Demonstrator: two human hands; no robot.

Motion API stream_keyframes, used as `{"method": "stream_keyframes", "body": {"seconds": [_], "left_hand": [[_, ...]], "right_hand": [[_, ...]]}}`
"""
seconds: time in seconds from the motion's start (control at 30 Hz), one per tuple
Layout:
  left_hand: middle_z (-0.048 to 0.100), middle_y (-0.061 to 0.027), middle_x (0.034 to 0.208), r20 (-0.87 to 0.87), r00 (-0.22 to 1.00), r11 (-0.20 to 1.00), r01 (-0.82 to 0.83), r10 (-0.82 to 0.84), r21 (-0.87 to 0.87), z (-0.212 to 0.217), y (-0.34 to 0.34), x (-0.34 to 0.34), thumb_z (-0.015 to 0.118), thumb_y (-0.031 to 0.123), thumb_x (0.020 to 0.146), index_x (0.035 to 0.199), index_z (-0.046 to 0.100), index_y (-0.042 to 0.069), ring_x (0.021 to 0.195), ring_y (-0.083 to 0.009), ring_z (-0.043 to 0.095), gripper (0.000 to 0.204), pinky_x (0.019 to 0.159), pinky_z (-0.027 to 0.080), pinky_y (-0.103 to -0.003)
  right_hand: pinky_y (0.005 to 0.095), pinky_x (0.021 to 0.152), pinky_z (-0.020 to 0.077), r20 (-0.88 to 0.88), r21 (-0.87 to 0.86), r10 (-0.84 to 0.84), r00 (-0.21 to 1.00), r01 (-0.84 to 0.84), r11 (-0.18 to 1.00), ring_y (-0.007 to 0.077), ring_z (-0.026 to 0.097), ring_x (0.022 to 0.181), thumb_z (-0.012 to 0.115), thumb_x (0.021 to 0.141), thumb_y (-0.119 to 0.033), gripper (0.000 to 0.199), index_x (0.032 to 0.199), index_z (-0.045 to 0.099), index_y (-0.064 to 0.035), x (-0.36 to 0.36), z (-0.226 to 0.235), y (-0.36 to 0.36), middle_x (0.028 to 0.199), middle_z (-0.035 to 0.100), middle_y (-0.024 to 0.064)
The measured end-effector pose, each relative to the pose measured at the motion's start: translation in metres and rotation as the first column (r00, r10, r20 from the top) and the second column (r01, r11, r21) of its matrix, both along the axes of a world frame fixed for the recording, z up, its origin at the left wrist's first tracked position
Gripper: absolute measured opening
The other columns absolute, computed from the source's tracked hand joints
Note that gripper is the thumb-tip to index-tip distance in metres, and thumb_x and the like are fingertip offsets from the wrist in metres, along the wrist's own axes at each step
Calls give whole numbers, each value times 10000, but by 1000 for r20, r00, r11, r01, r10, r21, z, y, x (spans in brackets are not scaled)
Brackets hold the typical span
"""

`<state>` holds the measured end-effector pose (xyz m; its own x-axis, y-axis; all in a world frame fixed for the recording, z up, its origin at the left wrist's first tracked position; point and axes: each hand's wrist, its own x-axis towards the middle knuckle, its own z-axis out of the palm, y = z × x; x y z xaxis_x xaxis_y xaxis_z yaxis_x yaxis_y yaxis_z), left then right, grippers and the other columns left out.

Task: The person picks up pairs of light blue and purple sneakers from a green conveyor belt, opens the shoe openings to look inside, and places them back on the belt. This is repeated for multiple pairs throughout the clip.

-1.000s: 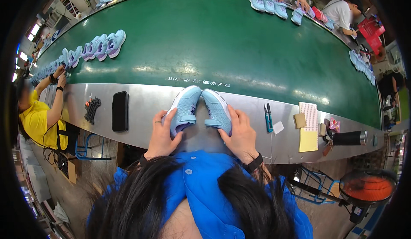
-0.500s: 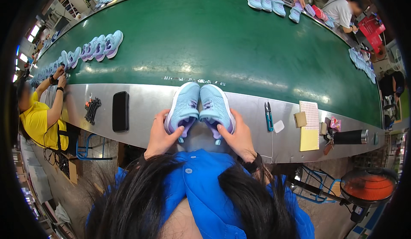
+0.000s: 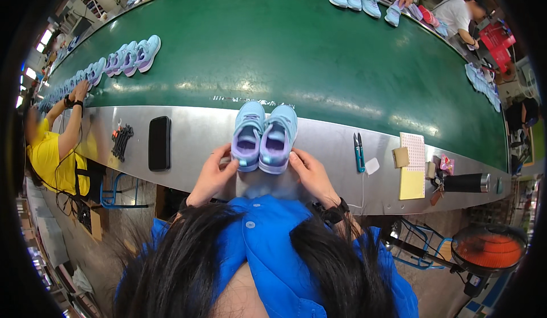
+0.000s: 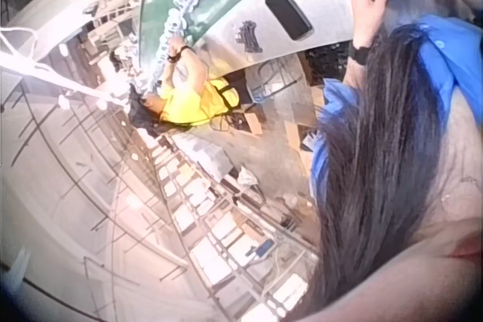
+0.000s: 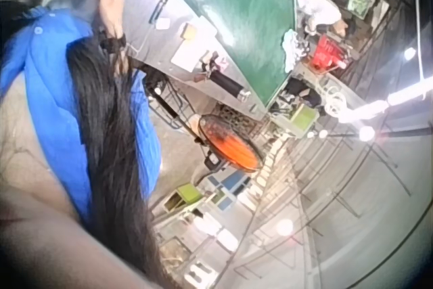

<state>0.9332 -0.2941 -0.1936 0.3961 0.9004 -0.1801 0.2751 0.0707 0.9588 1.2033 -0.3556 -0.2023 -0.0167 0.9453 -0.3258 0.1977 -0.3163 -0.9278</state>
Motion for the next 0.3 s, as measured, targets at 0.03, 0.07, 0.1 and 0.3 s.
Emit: {"method": "stream_keyframes", "body": {"seconds": [0.03, 0.07, 0.1, 0.3], "left_hand": [[506, -160, 1239, -164, 986, 987, -17, 43, 158, -4, -5, -1, 667, 150, 915, 1405, 421, 3, 1117, -268, 523, 567, 946, 468, -412], [498, -153, 1256, -314, 943, 949, -5, 108, 314, 0, -11, 1, 669, 129, 900, 1412, 437, 35, 1175, -293, 487, 570, 992, 437, -411], [490, -145, 1274, -442, 876, 889, 34, 194, 457, 4, -15, 3, 670, 107, 885, 1419, 452, 67, 1234, -318, 450, 578, 1038, 406, -411], [390, -102, 1375, -780, 620, 754, 550, -82, 358, 25, -14, 23, 701, 109, 816, 1443, 443, 178, 1265, -325, 384, 681, 1080, 254, -625]], "right_hand": [[279, 729, 524, 119, -4, -5, 993, 5, 1000, 207, 613, 986, 516, 1020, -372, 466, 1333, 588, -34, 3, -2, 0, 1219, 603, 134], [296, 753, 522, 255, 105, -17, 967, -11, 994, 216, 614, 976, 539, 1009, -349, 428, 1294, 612, -39, 5, -8, -2, 1207, 598, 138], [313, 777, 520, 384, 209, -43, 922, -42, 977, 224, 614, 967, 561, 997, -326, 390, 1256, 637, -43, 8, -15, -5, 1194, 594, 142], [376, 967, 468, 334, 136, -101, 937, 58, 989, 288, 555, 1124, 623, 959, -279, 316, 1184, 675, -64, 8, -18, -4, 1298, 521, 164]]}}
